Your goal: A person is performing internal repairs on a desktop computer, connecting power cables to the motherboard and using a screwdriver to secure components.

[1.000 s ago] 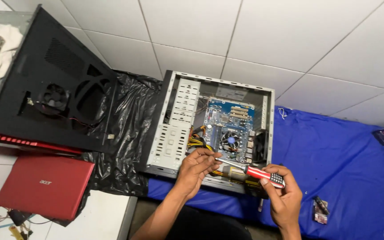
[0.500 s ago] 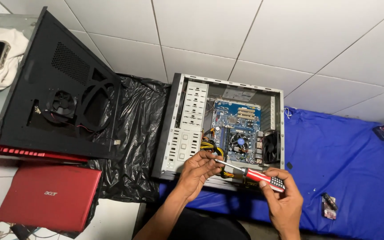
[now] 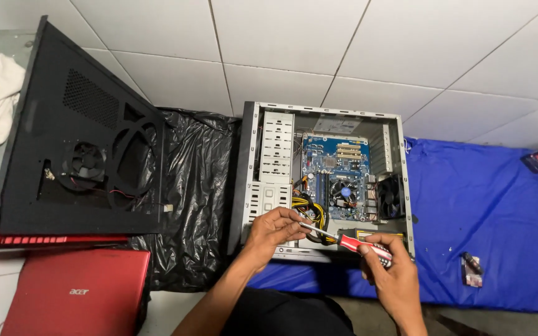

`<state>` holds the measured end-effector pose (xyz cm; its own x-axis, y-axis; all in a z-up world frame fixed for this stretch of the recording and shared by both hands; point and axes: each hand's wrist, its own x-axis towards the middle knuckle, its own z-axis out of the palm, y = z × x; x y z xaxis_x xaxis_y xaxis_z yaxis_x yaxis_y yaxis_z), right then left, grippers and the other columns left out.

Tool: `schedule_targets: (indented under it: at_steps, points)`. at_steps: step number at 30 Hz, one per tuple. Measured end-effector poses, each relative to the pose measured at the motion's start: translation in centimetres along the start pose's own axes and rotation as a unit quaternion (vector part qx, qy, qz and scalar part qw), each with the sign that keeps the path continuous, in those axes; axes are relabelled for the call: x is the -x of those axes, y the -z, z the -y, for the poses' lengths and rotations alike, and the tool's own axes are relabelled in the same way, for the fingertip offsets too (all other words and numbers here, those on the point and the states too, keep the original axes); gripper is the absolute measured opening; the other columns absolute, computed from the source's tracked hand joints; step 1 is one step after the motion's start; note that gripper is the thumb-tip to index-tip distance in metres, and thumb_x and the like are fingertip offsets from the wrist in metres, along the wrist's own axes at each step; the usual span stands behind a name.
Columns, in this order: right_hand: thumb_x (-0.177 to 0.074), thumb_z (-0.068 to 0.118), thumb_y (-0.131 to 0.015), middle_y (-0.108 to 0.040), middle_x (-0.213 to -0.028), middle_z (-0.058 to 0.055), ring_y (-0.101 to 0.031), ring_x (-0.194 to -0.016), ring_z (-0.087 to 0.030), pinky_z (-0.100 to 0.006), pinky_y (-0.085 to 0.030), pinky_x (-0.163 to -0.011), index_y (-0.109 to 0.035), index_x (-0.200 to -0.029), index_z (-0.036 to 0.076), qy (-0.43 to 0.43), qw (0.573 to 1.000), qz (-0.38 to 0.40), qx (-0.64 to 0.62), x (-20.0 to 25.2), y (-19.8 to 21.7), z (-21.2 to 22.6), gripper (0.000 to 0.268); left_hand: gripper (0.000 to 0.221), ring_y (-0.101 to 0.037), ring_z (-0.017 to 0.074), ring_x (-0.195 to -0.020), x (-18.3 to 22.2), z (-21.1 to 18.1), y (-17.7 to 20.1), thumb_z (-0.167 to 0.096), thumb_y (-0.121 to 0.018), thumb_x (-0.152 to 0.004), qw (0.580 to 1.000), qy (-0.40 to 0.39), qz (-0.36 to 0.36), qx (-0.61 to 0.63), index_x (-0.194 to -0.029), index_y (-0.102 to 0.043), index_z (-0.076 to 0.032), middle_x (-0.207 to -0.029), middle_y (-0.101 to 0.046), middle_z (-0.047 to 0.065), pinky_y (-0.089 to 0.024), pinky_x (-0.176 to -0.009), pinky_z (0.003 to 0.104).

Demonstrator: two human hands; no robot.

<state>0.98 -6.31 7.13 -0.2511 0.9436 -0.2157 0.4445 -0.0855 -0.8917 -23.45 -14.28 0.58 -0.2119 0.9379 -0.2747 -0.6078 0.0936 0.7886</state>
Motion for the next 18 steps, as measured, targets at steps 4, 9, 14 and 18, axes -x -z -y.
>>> schedule_targets:
  at_steps: [4,9,14,18]
  points:
    - [-0.096,0.007,-0.066,-0.060,-0.060,-0.011,-0.052,-0.051,-0.017,-0.029,-0.040,-0.047,-0.065,-0.110,0.000,-0.038,0.994,0.024,-0.102,-0.1,-1.7,-1.2,0.016,0.018,-0.074,0.0282,-0.100,-0.1,-1.4,1.5,0.005,-0.063,-0.092,0.996,-0.005,0.051,-0.073,-0.109,-0.062,0.001,-0.111,-0.073,0.019,-0.065,-0.092,0.038]
    - [-0.097,0.009,-0.065,-0.060,-0.062,-0.011,-0.054,-0.053,-0.017,-0.029,-0.041,-0.050,-0.066,-0.109,0.000,-0.025,0.995,0.009,-0.099,-0.2,-2.6,-1.4,0.015,0.024,-0.072,0.0189,-0.097,0.1,-3.6,2.0,0.006,-0.068,-0.088,0.982,-0.009,0.082,-0.169,-0.108,-0.062,-0.004,-0.116,-0.074,0.012,-0.062,-0.089,0.032]
    - [-0.093,0.009,-0.070,-0.067,-0.069,-0.007,-0.057,-0.056,-0.014,-0.027,-0.043,-0.051,-0.070,-0.103,0.003,0.028,1.000,-0.001,0.009,-1.2,-2.1,-0.5,0.012,0.046,-0.069,0.0225,-0.120,0.0,-4.8,2.9,0.005,-0.071,-0.082,0.961,0.024,0.071,-0.267,-0.123,-0.062,-0.014,-0.122,-0.071,0.011,-0.064,-0.096,0.035]
    - [-0.086,0.011,-0.077,-0.077,-0.077,-0.005,-0.064,-0.057,-0.012,-0.025,-0.046,-0.047,-0.071,-0.100,0.007,0.075,0.988,-0.010,0.137,-1.7,-2.5,0.4,0.015,0.027,-0.068,0.0205,-0.093,-0.5,-2.0,5.6,-0.003,-0.073,-0.083,0.840,-0.104,0.024,-0.532,-0.110,-0.072,-0.010,-0.107,-0.073,0.005,-0.055,-0.092,0.039]
